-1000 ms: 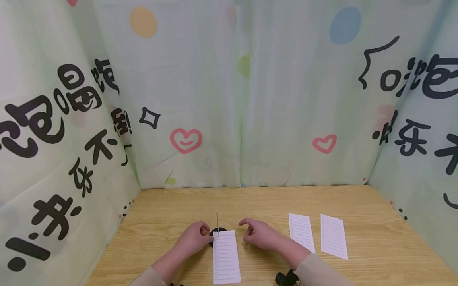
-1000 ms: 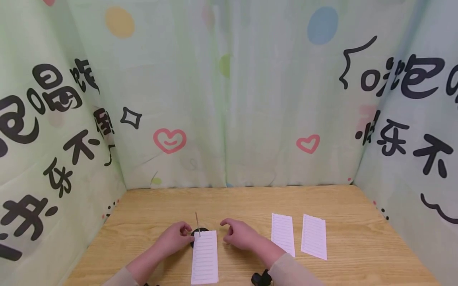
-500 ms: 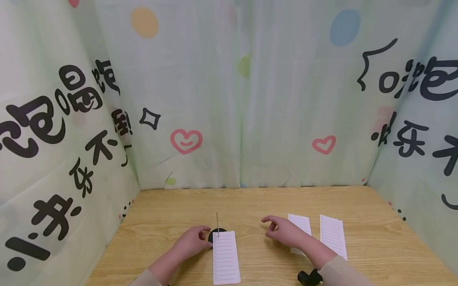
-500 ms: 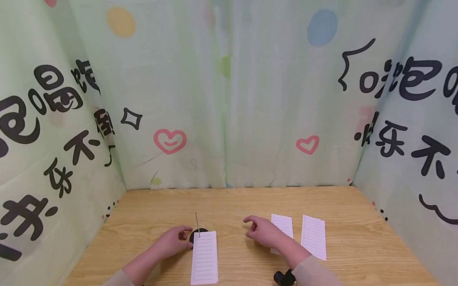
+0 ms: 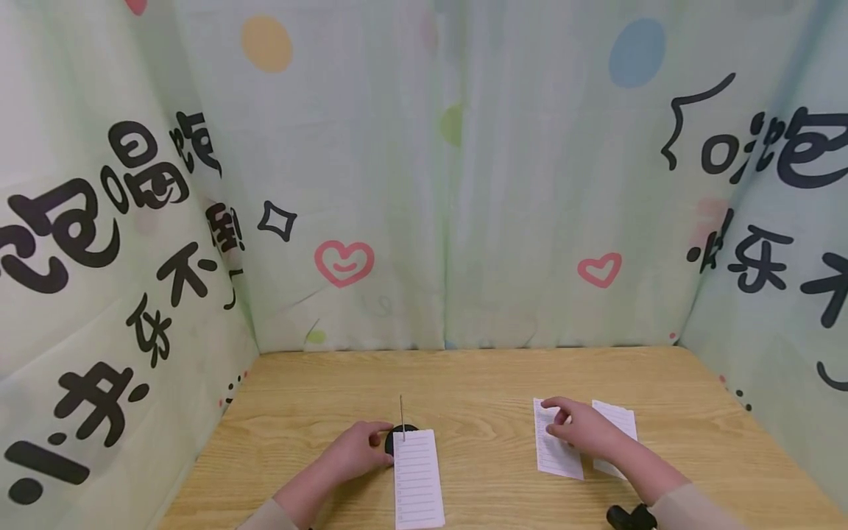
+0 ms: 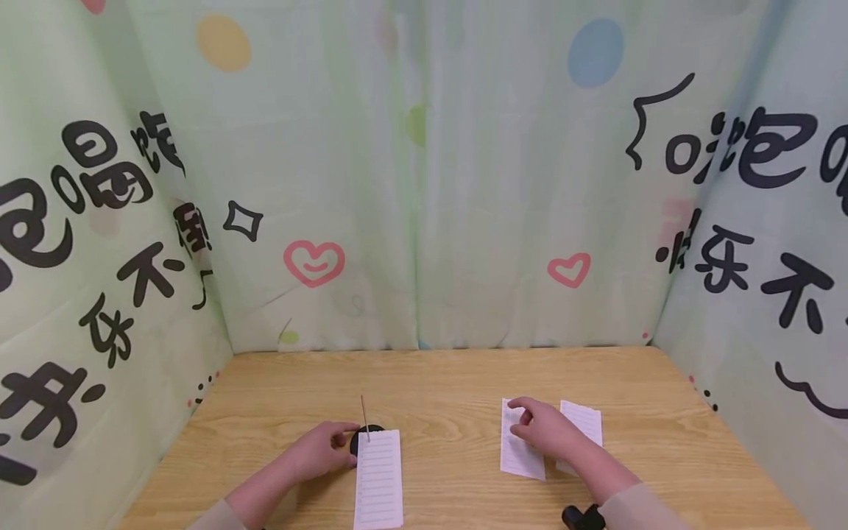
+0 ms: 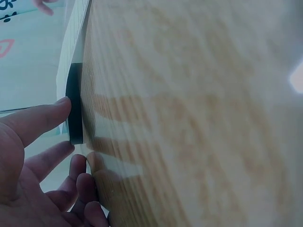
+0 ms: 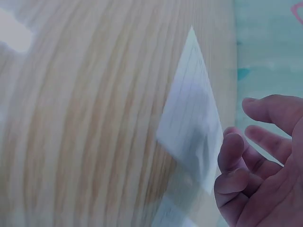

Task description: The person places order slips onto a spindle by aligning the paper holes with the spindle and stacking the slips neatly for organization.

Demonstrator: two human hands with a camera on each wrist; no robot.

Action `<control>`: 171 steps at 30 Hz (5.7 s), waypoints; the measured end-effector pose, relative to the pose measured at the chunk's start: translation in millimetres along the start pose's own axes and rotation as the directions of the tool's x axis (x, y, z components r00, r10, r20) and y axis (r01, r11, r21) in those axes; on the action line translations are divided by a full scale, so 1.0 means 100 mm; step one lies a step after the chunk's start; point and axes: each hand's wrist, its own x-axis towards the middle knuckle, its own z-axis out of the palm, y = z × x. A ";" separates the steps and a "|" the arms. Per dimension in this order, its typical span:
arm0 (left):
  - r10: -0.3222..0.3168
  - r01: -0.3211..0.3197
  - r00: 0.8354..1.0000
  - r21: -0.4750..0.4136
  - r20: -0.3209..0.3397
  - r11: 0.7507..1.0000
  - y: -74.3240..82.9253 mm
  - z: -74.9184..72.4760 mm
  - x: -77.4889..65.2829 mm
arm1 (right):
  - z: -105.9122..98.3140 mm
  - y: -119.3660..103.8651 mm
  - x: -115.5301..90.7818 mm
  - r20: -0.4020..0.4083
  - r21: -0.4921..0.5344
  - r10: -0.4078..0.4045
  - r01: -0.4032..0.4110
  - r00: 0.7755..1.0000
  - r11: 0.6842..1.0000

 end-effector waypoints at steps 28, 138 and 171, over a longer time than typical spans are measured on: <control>-0.003 0.003 1.000 -0.013 0.016 1.000 0.01 -0.01 0.01 | -0.18 0.20 0.17 0.020 -0.226 0.216 -0.206 0.976 0.952; -0.070 0.022 0.975 -0.224 -0.211 0.974 0.35 -0.26 -0.11 | 0.35 -0.87 0.22 -0.056 0.367 -0.170 0.178 0.984 0.913; -0.148 0.031 0.953 -0.400 -0.264 0.916 0.59 -0.22 0.06 | 0.77 -1.53 0.30 -0.015 0.505 -0.270 0.241 0.963 0.829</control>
